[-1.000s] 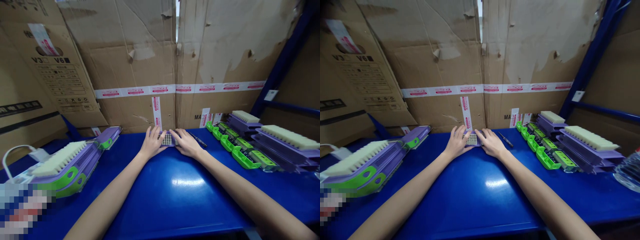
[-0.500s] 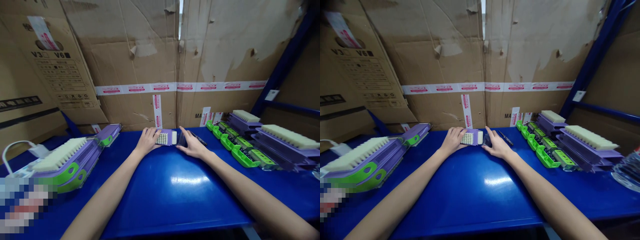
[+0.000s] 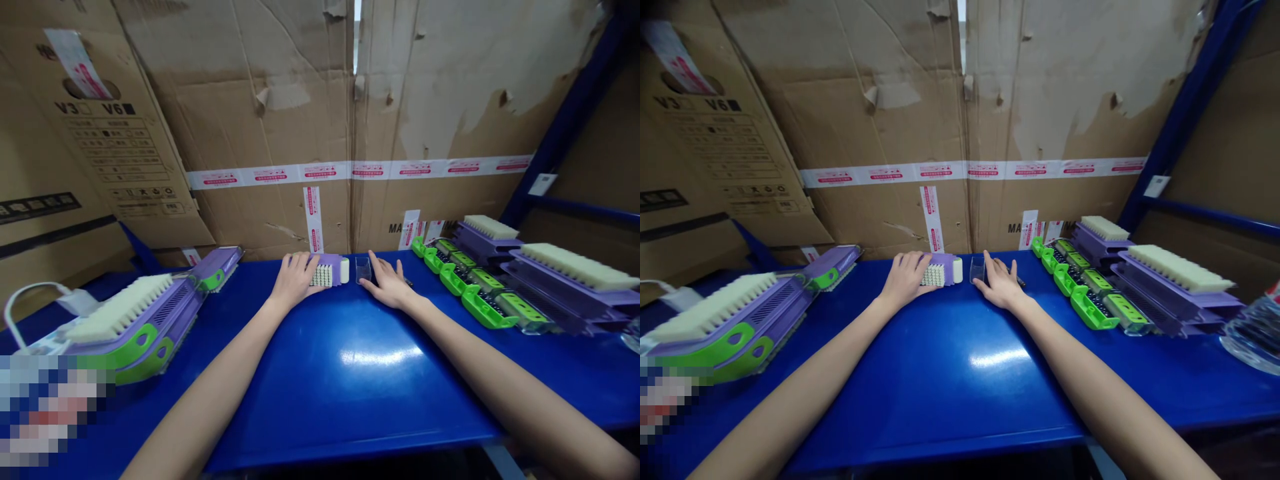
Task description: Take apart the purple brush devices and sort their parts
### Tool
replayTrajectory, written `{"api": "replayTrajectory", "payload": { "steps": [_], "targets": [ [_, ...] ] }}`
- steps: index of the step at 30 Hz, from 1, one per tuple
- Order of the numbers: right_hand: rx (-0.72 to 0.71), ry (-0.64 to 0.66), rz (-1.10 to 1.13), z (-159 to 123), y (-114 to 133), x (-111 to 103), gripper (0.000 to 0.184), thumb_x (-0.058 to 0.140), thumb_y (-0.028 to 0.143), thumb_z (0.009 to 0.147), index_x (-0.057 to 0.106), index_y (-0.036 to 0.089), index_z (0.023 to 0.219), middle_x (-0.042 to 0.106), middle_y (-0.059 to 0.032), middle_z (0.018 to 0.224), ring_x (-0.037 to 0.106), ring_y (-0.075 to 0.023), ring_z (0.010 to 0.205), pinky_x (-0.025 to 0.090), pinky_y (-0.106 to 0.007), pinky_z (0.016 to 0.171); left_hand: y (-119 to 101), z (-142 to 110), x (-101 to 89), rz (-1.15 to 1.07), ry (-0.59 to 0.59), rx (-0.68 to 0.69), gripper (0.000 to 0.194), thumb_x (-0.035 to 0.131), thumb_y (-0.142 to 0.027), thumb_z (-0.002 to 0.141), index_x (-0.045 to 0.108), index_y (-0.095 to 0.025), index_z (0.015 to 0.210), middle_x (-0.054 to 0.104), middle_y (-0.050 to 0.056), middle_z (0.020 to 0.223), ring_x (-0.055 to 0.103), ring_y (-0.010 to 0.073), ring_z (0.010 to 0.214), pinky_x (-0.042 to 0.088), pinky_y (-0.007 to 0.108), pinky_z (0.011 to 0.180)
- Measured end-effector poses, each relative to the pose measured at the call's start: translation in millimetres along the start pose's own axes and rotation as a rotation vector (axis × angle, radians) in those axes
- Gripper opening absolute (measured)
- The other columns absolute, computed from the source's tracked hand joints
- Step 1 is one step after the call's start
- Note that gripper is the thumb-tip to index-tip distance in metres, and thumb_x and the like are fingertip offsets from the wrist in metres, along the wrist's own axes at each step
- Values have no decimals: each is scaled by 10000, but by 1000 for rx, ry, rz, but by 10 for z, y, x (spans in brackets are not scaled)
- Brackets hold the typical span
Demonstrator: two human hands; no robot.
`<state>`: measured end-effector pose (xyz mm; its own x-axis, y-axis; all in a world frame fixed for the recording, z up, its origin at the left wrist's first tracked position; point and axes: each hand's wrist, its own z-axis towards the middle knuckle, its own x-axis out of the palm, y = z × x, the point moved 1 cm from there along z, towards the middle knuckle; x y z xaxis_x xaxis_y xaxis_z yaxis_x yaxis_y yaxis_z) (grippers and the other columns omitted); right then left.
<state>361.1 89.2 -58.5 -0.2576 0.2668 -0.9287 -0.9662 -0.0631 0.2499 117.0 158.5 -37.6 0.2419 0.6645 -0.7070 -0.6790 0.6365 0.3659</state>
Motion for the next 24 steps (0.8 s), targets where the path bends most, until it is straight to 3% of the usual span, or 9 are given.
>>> {"api": "replayTrajectory", "payload": {
  "steps": [9, 15, 21, 24],
  "targets": [
    [-14, -99, -62, 12, -181, -134, 735, 466, 479, 855, 230, 172, 1480, 424, -189, 1410, 343, -356, 1310, 117, -673, 1054, -124, 25, -40, -16, 27, -35, 724, 433, -662, 835, 522, -100, 1283, 545, 242, 1227, 513, 361, 1077, 354, 506, 912],
    [60, -121, -165, 4, -335, -273, 692, 545, 445, 818, 355, 174, 1426, 532, -192, 1256, 467, -362, 1161, 396, -515, 903, -184, 27, -64, -44, 41, -95, 650, 394, -601, 879, 534, -97, 1265, 561, 239, 1187, 514, 367, 1072, 358, 507, 886],
    [191, 23, -195, -8, -377, -316, 488, 507, 210, 802, 532, 156, 1287, 615, -166, 1133, 591, -295, 1018, 460, -382, 804, -236, 57, -85, -41, 21, -115, 614, 381, -574, 891, 548, -99, 1242, 571, 223, 1177, 521, 352, 1065, 298, 539, 964],
    [235, -32, -211, -18, -358, -349, 452, 483, 159, 783, 593, 181, 1221, 643, -139, 1082, 634, -264, 917, 472, -336, 723, -276, 137, -112, -72, 11, -138, 640, 398, -603, 874, 545, -96, 1235, 583, 212, 1149, 525, 347, 1055, 278, 553, 984]
  ]
}}
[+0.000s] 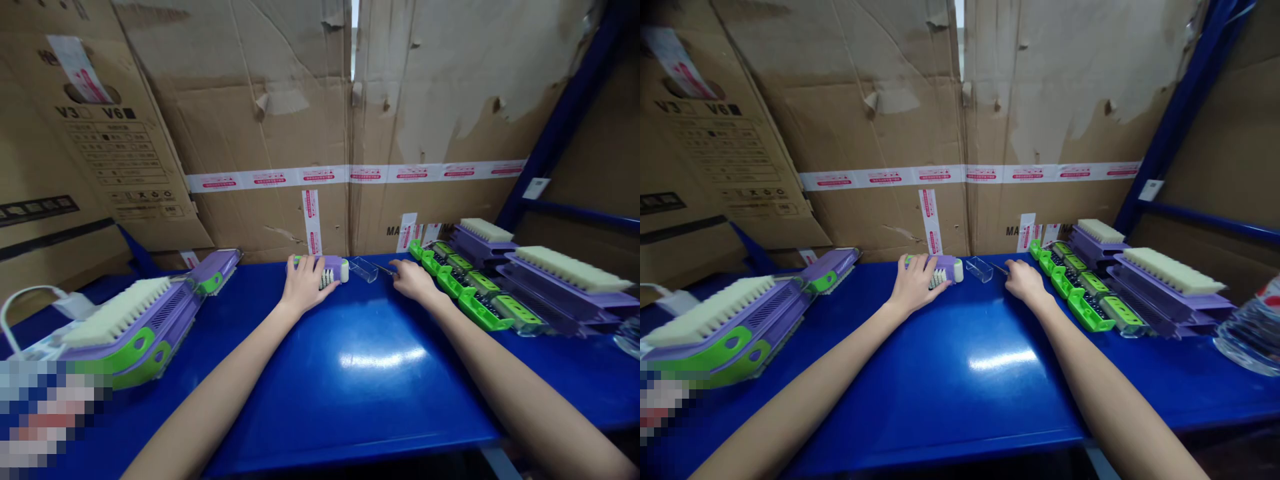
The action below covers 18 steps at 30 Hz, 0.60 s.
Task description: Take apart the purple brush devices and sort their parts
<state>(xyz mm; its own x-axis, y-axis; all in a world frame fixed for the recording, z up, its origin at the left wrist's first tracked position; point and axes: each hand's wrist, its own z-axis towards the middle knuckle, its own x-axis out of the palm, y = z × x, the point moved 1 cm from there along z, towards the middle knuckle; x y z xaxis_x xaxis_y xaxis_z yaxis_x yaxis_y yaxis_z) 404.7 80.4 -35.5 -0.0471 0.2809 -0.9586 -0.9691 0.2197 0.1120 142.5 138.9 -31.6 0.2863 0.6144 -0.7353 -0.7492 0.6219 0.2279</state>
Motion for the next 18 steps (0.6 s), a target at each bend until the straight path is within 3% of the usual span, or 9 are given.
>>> {"api": "replayTrajectory", "payload": {
  "steps": [4, 10, 14, 18],
  "targets": [
    [1, -219, 36, -32, 56, -125, 380, 463, 194, 812, 649, 207, 1143, 645, -116, 1048, 636, -232, 823, 471, -310, 661, -40, 149, -52, -57, 16, -6, 624, 455, -584, 858, 513, -104, 1252, 585, 187, 1156, 519, 333, 1072, 311, 517, 977],
    [-284, -525, 281, -155, 271, -340, 298, 451, 223, 830, 696, 190, 995, 591, -85, 891, 583, -189, 758, 493, -305, 666, -40, 341, -46, -155, 165, 8, 431, 515, -445, 860, 522, -173, 1196, 588, 130, 1158, 527, 306, 1085, 383, 457, 909],
    [-466, -540, 426, -230, 402, -363, 259, 470, 194, 811, 701, 193, 929, 579, -74, 850, 564, -172, 736, 501, -299, 662, -77, 432, 25, -169, 286, -44, 392, 515, -344, 862, 500, -188, 1221, 602, 124, 1142, 543, 308, 1075, 397, 452, 865],
    [-515, -527, 476, -240, 447, -296, 236, 474, 181, 813, 695, 185, 894, 577, -67, 837, 565, -158, 720, 501, -289, 663, -121, 511, 38, -172, 313, -112, 396, 486, -396, 879, 510, -219, 1233, 609, 128, 1133, 541, 319, 1082, 393, 464, 852]
  ]
}}
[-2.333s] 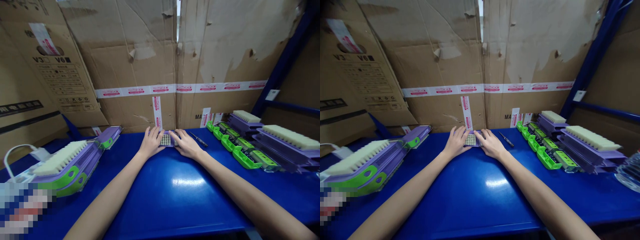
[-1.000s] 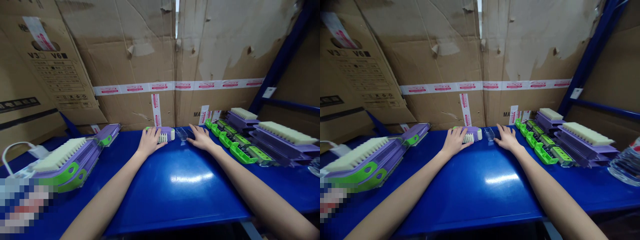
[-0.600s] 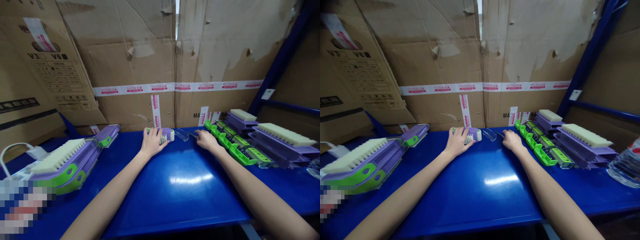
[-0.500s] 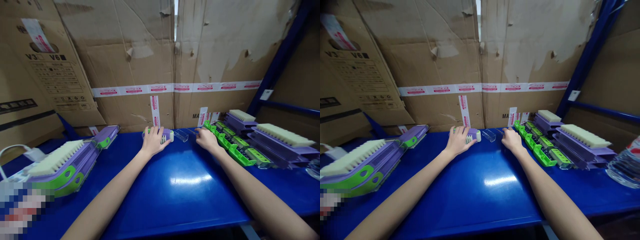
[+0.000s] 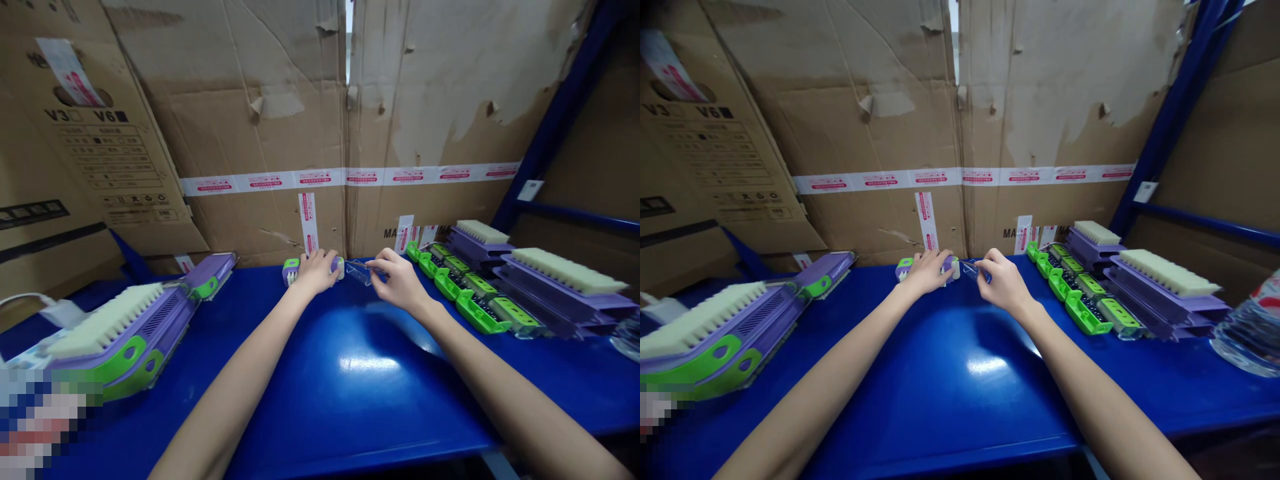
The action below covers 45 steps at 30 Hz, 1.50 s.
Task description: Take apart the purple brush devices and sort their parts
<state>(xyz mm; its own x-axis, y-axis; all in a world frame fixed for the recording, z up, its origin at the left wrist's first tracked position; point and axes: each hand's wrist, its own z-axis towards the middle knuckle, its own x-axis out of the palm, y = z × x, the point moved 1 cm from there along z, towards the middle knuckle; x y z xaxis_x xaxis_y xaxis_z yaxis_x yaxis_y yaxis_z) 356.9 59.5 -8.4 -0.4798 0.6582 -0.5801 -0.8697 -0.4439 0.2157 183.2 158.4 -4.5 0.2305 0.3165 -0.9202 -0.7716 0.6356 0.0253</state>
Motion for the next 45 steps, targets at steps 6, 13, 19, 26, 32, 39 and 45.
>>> {"api": "replayTrajectory", "payload": {
  "steps": [6, 13, 19, 26, 32, 39, 45],
  "targets": [
    [7, -2, 42, -28, -34, 82, 240, 462, 183, 832, 691, 174, 901, 570, -74, 833, 570, -159, 720, 504, -289, 669, -48, 70, -39, -100, 36, -102, 327, 472, -421, 881, 578, -276, 1155, 633, 91, 1095, 545, 301, 1086, 373, 474, 884],
    [32, -31, 76, -46, -3, 129, 232, 465, 220, 859, 687, 183, 913, 567, -62, 808, 564, -151, 700, 502, -282, 645, -46, 120, -31, -173, 60, -117, 277, 503, -371, 852, 616, -298, 1095, 648, 65, 1061, 557, 272, 1064, 368, 449, 904],
    [26, -25, 61, -61, 31, 196, 235, 454, 227, 877, 680, 170, 912, 559, -64, 797, 563, -149, 696, 496, -274, 642, -50, 152, -61, -216, 94, -163, 282, 534, -354, 825, 646, -319, 1082, 659, 48, 1121, 554, 289, 1098, 362, 463, 923],
    [99, -19, -33, -103, 90, 290, 223, 444, 232, 884, 663, 192, 891, 555, -70, 824, 559, -160, 701, 479, -274, 637, -58, 172, -76, -234, 98, -191, 283, 556, -351, 810, 661, -317, 1071, 672, 36, 1141, 555, 291, 1116, 363, 470, 936],
    [199, 89, -27, -172, 97, 425, 231, 430, 183, 871, 625, 172, 995, 650, -91, 892, 619, -203, 824, 493, -311, 759, -53, 157, -59, -214, 93, -163, 285, 554, -355, 813, 666, -318, 1073, 671, 47, 1124, 554, 291, 1103, 373, 466, 923],
    [264, 194, -4, -217, 117, 516, 315, 392, 157, 881, 589, 136, 1126, 688, -122, 1030, 644, -217, 956, 486, -327, 864, -49, 138, -1, -157, 81, -157, 305, 528, -397, 841, 642, -343, 1119, 642, 51, 1122, 531, 270, 1109, 356, 438, 936],
    [316, 287, -25, -219, 145, 514, 363, 364, 166, 909, 547, 107, 1217, 669, -147, 1103, 635, -226, 1019, 475, -309, 878, -67, 109, 14, -112, 48, -137, 326, 496, -408, 864, 624, -343, 1156, 621, 63, 1116, 513, 265, 1117, 349, 429, 946]
  ]
}}
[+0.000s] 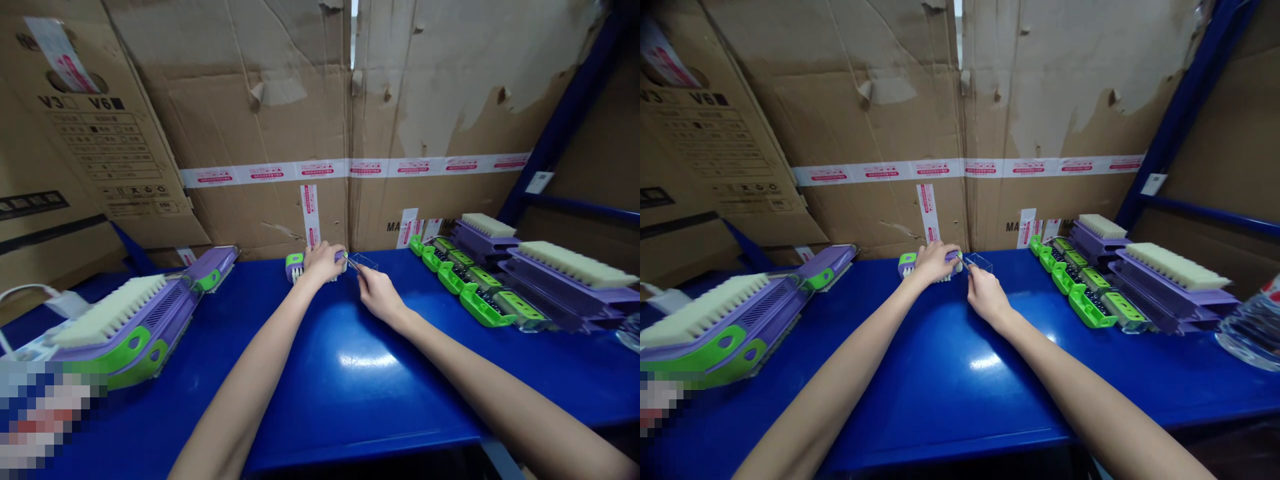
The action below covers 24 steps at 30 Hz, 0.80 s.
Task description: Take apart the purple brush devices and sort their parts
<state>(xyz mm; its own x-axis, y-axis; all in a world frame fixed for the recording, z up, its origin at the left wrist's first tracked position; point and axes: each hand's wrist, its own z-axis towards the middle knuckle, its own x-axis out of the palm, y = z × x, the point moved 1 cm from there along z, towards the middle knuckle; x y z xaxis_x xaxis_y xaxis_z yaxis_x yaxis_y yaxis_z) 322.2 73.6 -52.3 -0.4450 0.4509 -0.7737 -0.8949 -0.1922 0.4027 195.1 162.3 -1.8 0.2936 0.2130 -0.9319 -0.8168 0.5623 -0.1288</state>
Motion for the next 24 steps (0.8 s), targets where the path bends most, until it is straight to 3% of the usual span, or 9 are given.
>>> {"api": "replayTrajectory", "payload": {
  "steps": [8, 13, 19, 24],
  "targets": [
    [129, 160, -186, -45, 86, -32, 464, 346, 217, 930, 422, 147, 1382, 672, -135, 1125, 658, -248, 973, 472, -314, 791, -11, -34, 20, 72, -47, 49, 363, 469, -391, 882, 608, -319, 1209, 601, 88, 1119, 497, 282, 1126, 364, 423, 924],
    [118, 97, -266, -15, 79, -167, 406, 386, 247, 891, 572, 214, 1251, 716, -77, 1013, 677, -234, 889, 463, -289, 714, -10, -36, 50, 93, -83, 69, 359, 469, -408, 886, 602, -324, 1209, 609, 78, 1110, 510, 270, 1103, 372, 418, 912],
    [3, 48, -285, 87, -150, -420, 368, 430, 258, 858, 636, 242, 1163, 717, -44, 1032, 666, -213, 931, 459, -265, 749, -6, -18, 84, 108, -96, 53, 380, 442, -470, 891, 618, -290, 1176, 621, 86, 1103, 521, 281, 1095, 382, 428, 906],
    [232, -14, -390, 142, -375, -493, 400, 389, 289, 875, 616, 216, 1197, 711, -100, 1010, 665, -259, 931, 471, -314, 745, 6, 7, 70, 82, -62, 37, 393, 426, -484, 889, 630, -271, 1149, 623, 96, 1113, 526, 293, 1098, 379, 452, 918]
  ]
}}
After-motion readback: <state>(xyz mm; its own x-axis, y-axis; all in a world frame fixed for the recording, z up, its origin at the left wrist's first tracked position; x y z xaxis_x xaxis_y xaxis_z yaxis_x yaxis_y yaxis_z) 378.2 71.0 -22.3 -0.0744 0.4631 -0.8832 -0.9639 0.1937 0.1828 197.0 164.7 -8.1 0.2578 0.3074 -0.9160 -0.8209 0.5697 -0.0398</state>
